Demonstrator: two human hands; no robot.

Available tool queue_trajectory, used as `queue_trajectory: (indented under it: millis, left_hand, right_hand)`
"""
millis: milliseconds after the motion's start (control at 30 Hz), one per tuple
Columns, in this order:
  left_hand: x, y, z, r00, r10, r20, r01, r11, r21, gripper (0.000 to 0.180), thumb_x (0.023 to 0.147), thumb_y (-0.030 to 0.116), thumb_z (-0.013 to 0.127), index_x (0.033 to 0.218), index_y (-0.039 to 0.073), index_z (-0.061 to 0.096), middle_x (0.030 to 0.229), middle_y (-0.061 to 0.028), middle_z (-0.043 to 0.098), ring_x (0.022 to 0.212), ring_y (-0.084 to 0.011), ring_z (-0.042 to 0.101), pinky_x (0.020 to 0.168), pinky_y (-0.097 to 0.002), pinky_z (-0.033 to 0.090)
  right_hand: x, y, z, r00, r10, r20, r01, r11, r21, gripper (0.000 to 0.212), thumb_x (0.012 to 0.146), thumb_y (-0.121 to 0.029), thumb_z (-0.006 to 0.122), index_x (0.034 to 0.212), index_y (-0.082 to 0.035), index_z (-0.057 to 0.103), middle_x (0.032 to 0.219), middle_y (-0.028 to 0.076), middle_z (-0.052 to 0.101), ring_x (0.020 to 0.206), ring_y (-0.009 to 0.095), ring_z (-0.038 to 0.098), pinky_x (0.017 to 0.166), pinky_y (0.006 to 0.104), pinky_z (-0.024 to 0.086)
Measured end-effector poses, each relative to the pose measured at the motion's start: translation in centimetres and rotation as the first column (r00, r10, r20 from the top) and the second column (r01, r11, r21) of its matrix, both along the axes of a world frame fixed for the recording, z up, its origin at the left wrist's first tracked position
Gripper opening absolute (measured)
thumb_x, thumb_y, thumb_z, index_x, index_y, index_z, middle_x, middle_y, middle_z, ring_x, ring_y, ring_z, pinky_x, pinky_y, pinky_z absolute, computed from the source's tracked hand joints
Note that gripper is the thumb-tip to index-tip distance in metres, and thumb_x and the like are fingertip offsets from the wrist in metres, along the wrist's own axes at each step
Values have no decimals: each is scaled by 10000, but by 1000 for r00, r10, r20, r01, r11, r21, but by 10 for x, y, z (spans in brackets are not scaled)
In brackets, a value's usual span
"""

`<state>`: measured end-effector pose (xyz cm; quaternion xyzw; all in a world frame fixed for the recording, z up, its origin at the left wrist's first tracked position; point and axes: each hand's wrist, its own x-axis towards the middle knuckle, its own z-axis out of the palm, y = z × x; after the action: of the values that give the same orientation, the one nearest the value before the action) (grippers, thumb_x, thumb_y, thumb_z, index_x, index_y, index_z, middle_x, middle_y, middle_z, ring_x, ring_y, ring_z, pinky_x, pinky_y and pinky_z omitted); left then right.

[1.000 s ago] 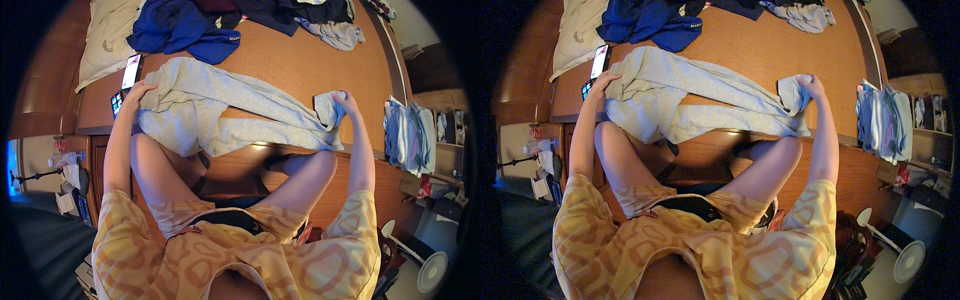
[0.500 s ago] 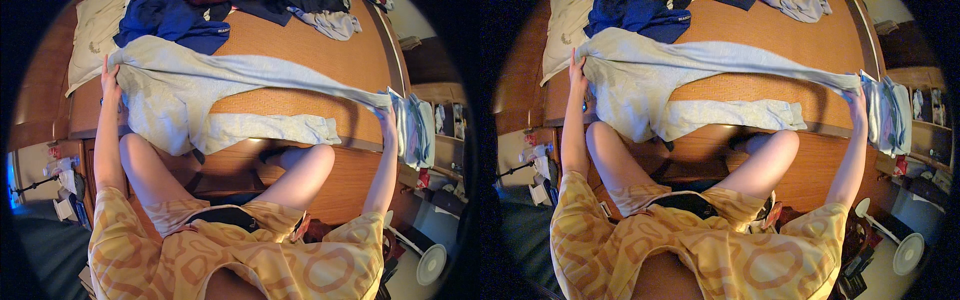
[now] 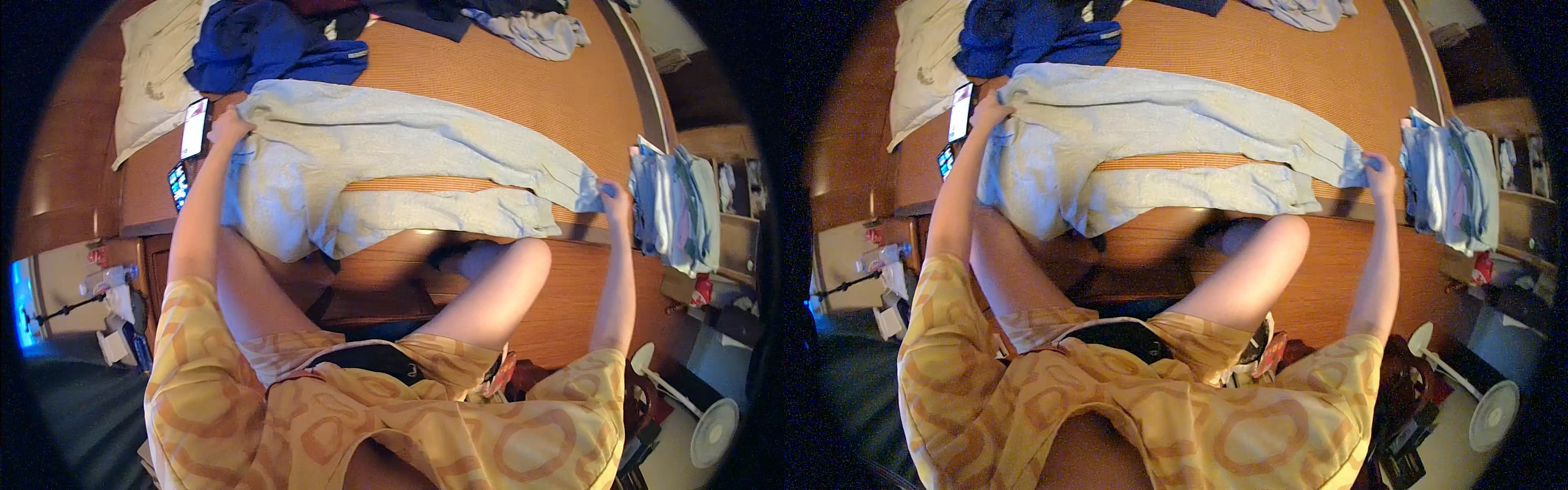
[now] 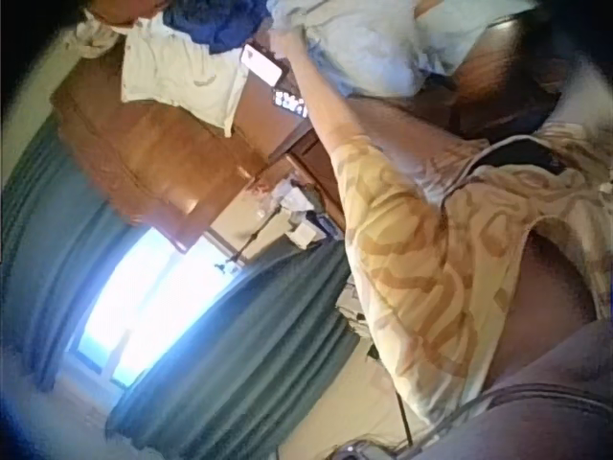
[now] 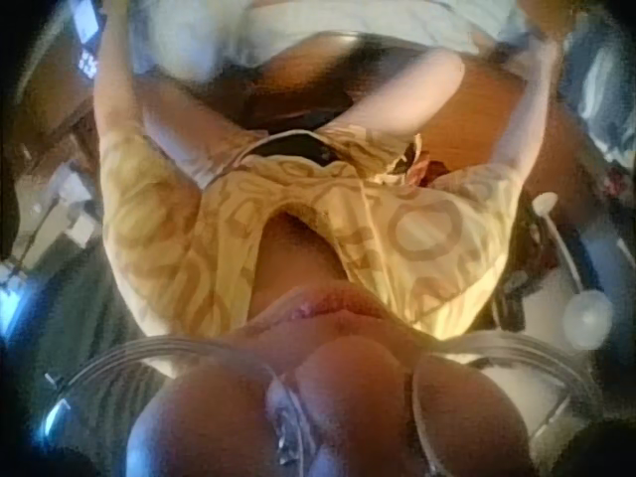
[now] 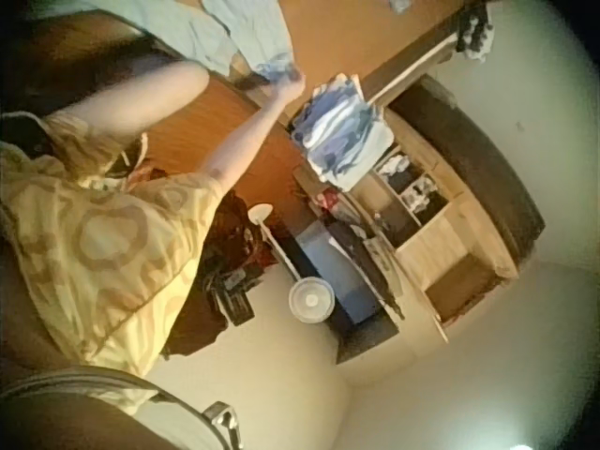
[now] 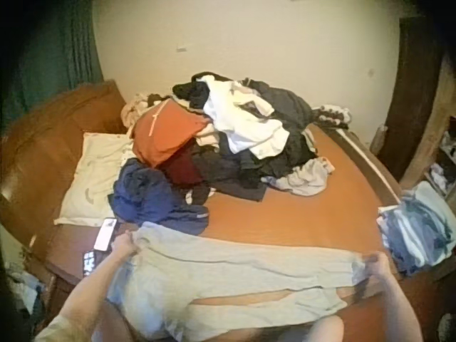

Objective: The person sits on a bed and folds various clothing items, including pants, shirts, and a hoodie, by hand. They place each folded item onto a growing stack on the bed.

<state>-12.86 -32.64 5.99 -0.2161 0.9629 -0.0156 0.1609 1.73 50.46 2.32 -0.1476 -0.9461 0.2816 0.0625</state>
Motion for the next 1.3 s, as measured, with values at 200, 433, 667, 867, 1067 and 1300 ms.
queue_trajectory:
  millis: [200,433,667,867,1067,1300]
  left_hand:
    - [-12,-28,-25,986,51,159,-43,998,-54,874,630,535,712,1340,176,351,1330,-91,472,1229,-334,430,990,-537,308]
    - [-11,-42,-48,977,-178,-118,181,983,15,897,651,571,670,1367,172,307,1268,-153,503,1159,-347,486,943,-520,381]
    - [76,-71,-44,914,184,-362,32,857,515,1002,683,691,572,1380,33,282,1297,-258,438,1222,-370,414,1001,-410,332]
    - [125,-92,-41,986,-169,-2,167,976,141,1117,548,644,724,1315,-60,322,1254,-286,464,1169,-352,476,982,-392,369]
    - [148,-88,-16,982,137,-128,-51,853,520,769,535,360,762,1115,-60,481,1024,-190,594,949,-273,581,829,-305,453]
    - [170,-67,54,833,553,-8,-103,169,980,635,634,103,751,1156,-29,412,1023,-164,572,882,-243,608,749,-345,524]
  right_hand:
    - [-20,-15,68,870,21,-492,38,993,109,144,790,31,498,842,-48,606,853,48,628,809,152,574,755,253,434]
    - [-19,38,-3,943,-67,325,36,994,101,329,765,-237,682,1035,-52,646,848,102,657,754,163,597,676,303,471]
    - [64,-121,-3,888,13,460,59,988,-142,628,753,-593,615,840,26,678,787,117,658,742,175,596,697,311,463]
    - [91,-141,-36,997,66,47,-46,939,-341,229,768,-177,718,804,-14,561,685,3,582,608,79,478,573,255,415]
    - [72,-139,55,971,24,-238,-93,955,-283,218,882,-199,587,870,14,630,824,29,635,781,88,543,746,225,434]
    - [54,-119,125,820,-242,-518,76,944,-320,303,957,-269,458,889,8,560,816,3,560,729,71,443,649,230,384]
